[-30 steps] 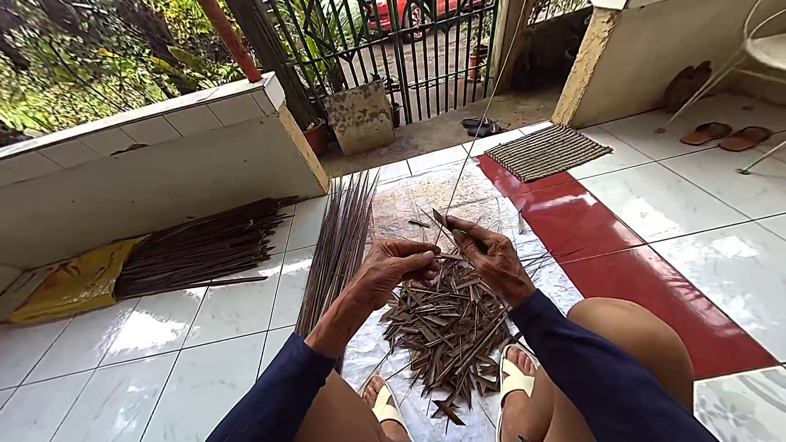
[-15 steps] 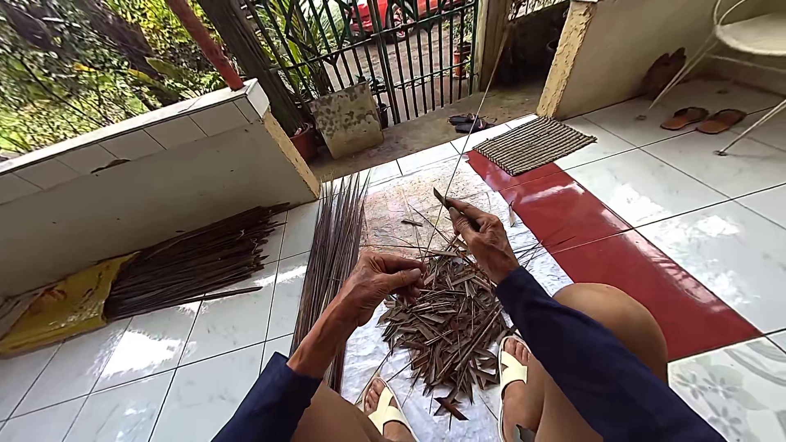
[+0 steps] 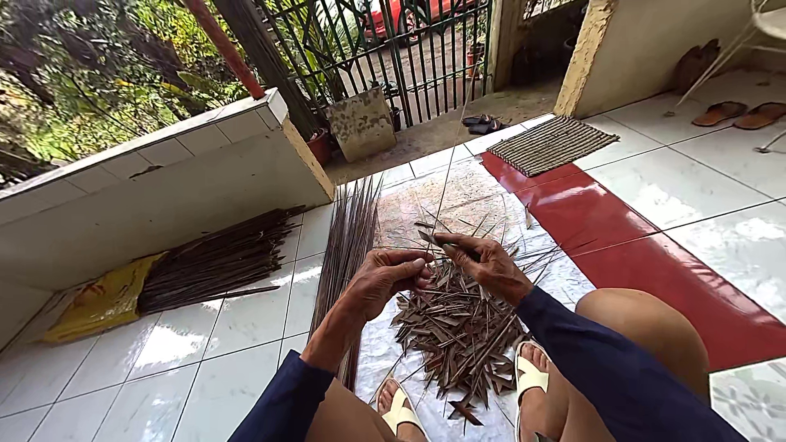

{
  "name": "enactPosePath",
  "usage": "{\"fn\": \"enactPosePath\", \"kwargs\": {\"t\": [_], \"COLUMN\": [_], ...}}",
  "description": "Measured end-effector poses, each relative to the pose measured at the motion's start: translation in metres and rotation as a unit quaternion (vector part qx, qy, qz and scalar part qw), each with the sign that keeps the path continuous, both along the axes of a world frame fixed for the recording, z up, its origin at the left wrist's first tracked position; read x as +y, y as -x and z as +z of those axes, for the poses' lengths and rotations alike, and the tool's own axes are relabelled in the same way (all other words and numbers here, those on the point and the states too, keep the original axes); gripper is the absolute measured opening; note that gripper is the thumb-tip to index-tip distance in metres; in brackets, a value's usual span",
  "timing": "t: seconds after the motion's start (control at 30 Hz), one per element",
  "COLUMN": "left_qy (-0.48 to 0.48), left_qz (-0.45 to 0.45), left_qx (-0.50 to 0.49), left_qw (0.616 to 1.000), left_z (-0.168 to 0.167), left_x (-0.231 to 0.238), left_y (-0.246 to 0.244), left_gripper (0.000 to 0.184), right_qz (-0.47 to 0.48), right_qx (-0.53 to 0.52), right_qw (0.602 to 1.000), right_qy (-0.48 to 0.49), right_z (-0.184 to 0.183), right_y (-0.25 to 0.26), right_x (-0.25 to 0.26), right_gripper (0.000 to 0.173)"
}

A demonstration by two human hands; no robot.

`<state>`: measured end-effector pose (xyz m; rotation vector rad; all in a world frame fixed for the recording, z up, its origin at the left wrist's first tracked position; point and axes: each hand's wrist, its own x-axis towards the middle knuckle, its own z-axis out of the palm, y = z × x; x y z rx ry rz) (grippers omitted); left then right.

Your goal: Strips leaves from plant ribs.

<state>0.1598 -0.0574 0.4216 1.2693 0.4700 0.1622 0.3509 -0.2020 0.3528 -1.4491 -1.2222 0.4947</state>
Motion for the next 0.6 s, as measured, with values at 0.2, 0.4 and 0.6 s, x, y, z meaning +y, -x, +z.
{"fn": "enactPosePath", "kwargs": {"t": [0.2, 0.4, 0.6], "left_qy": [-0.022, -0.055, -0.077], "left_qz": [-0.022, -0.038, -0.073], "left_qx": [0.007, 0.02, 0.048], "left_qw": [0.999, 0.998, 0.993], "left_z": [-0.002, -0.005, -0.009], "left_x": [0.0, -0.003, -0.004], "left_y": [0.001, 0.008, 0.018], "left_gripper": [0.023, 0.023, 0.023], "right_qz": [-0.057, -0.075, -0.128], "right_qx": [0.004, 0.041, 0.049], "right_qw": [0.998, 0.996, 0.99], "right_qy": [-0.012, -0.018, -0.023], "right_z": [0.004, 0.004, -0.004], "right_y": [-0.007, -0.024, -0.034], "right_x": [0.007, 0.012, 0.021], "right_gripper": [0.031, 0.032, 0.032]}}
